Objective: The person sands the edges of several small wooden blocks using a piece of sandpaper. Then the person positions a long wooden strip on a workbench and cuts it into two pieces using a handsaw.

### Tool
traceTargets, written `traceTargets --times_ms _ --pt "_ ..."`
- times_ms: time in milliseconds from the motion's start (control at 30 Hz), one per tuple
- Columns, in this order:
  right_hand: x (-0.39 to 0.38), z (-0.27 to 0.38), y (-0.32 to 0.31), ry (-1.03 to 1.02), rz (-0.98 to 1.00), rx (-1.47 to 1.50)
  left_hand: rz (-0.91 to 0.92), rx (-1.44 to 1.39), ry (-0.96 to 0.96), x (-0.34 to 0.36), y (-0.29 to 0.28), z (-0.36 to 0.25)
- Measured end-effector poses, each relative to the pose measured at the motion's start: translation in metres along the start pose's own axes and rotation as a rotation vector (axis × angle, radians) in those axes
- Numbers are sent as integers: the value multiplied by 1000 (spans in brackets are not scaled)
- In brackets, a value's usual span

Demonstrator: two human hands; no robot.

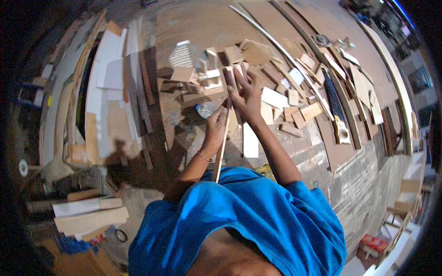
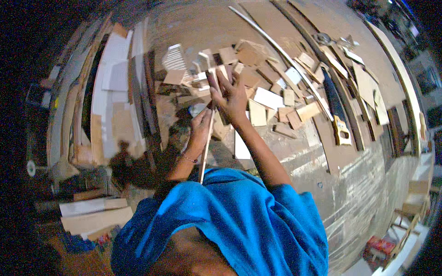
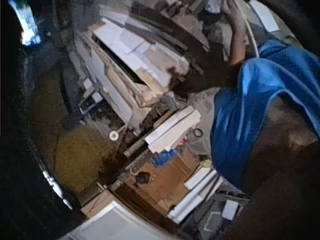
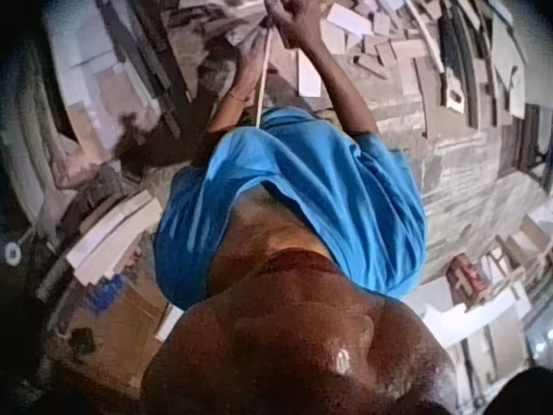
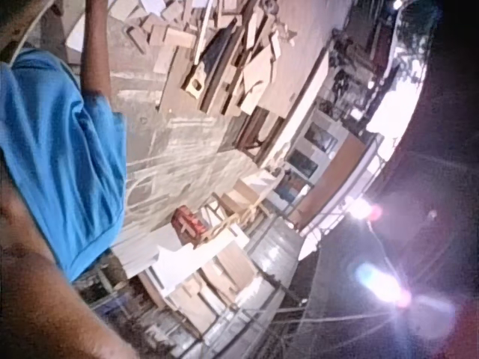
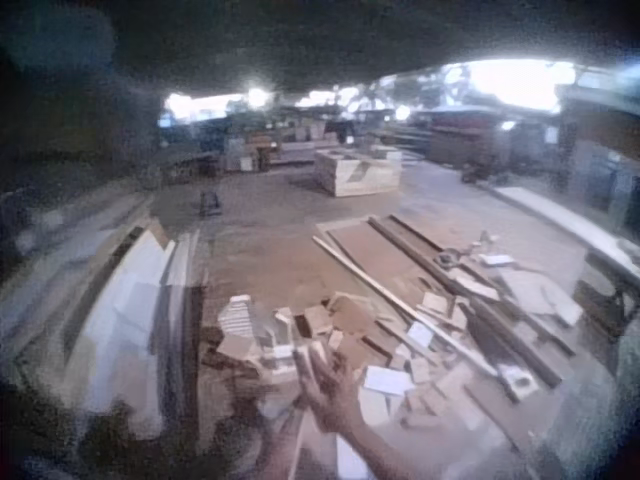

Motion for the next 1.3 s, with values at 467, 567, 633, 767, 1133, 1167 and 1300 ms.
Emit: traceTargets --times_ms 467,567,633,767,1133,1167,1300 --pt "34 -29 3 421 96 461 60 31 219 5 4 -17" --pt "39 -5 -12 558 179 600 321 -67 -86 -15 -14 -33" --pt "33 -15 -3 461 159 503 262 -101 -62 -30 -20 -20" --pt "24 -26 11 201 33 267 169 -166 -161 -44 -28 -5" --pt "-62 25 -6 -225 229 128 32 -353 -94 6 -22 -6" --pt "-68 35 -12 -182 282 207 140 -580 -285 7 -24 -15" --pt "-26 28 -16 -358 184 81 -83 -262 -141 14 -17 10"
Point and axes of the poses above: each hand's wrist, its own x-axis towards the middle knuckle, its own y-axis out of the palm, z = x × y, the point moved 1 cm from there along x, towards the middle knuckle, and after that the axes turned 15 degrees about -z, right-handed, at the moved point
